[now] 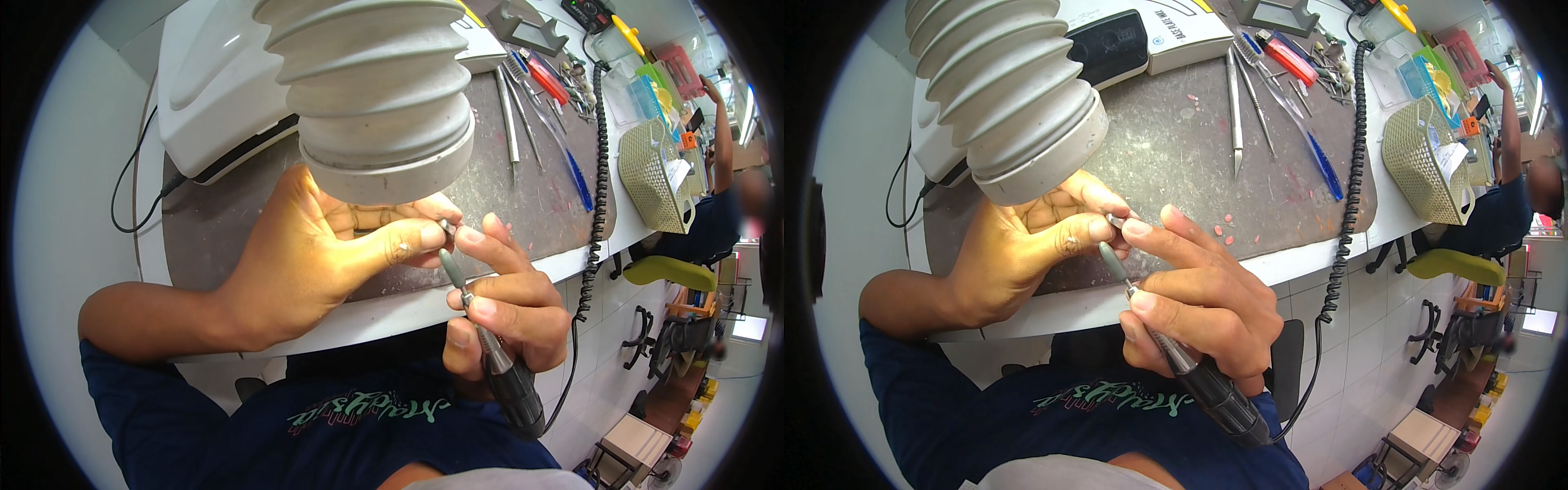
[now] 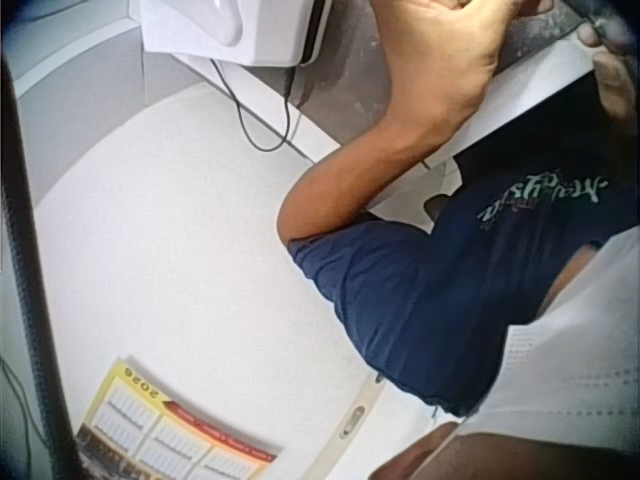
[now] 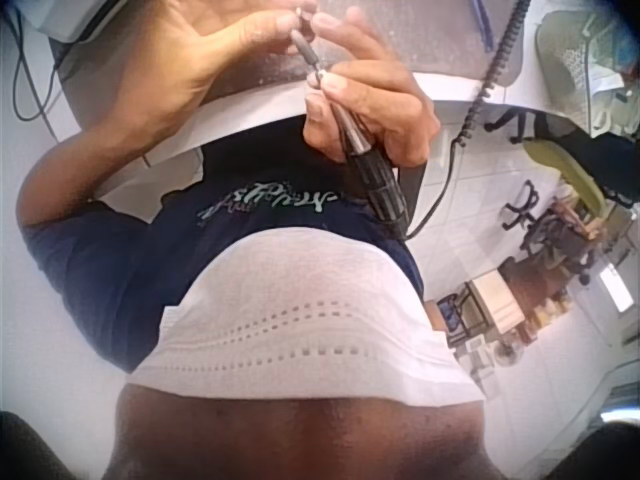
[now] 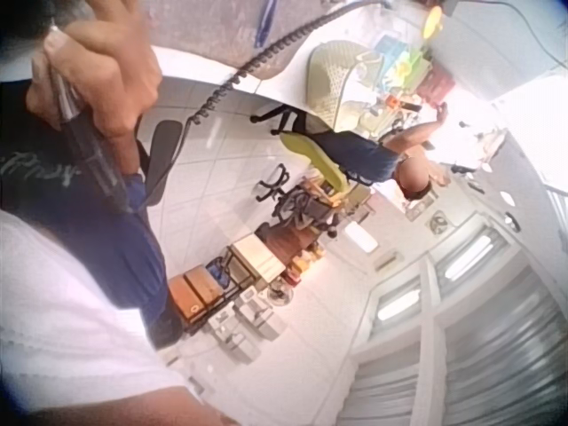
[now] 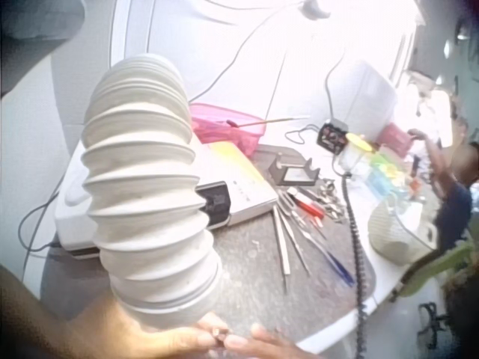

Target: The person uses a rotary tool to grind a small component under a magnifying lamp, then applies glue from a tube to the tool's tip and continues working on the component. The workspace includes various tools and a second person is visible in the background.

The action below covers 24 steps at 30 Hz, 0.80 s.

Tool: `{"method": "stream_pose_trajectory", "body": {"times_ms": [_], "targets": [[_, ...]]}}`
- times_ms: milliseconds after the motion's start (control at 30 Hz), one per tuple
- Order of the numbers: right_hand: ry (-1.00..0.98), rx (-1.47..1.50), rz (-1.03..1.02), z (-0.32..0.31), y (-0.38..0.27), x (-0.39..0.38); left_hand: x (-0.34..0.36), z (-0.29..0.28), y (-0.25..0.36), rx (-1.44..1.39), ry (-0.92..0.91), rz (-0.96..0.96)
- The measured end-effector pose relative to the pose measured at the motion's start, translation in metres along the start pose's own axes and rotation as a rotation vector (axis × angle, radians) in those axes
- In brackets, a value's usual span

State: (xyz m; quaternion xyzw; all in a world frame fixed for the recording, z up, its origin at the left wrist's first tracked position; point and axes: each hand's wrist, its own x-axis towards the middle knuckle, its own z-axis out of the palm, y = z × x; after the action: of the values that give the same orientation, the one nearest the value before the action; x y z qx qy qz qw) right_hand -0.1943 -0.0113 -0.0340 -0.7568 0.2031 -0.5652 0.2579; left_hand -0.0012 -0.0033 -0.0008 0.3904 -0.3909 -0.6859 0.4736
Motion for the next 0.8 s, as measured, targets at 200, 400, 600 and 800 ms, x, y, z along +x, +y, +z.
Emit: {"method": "stream_pose_trajectory", "body": {"times_ms": [200, 400, 600, 800], "targets": [[0.062, -0.025, 0.055, 0.0011, 0.0016, -0.0026, -0.0017, -0.0025, 0.0021, -0.055, 0.003, -0.101], [0.023, -0.068, 0.083, 0.0002, -0.0031, 0.001, -0.0026, 0.0018, 0.0068, -0.026, 0.014, -0.066], [0.047, -0.075, 0.086, 0.0018, -0.0014, -0.0011, -0.001, 0.0021, 0.0111, 0.011, 0.058, -0.181], [0.012, -0.076, 0.098, -0.0003, -0.0034, 0.0011, -0.0019, 0.0015, 0.0065, -0.037, 0.062, -0.115]]}}
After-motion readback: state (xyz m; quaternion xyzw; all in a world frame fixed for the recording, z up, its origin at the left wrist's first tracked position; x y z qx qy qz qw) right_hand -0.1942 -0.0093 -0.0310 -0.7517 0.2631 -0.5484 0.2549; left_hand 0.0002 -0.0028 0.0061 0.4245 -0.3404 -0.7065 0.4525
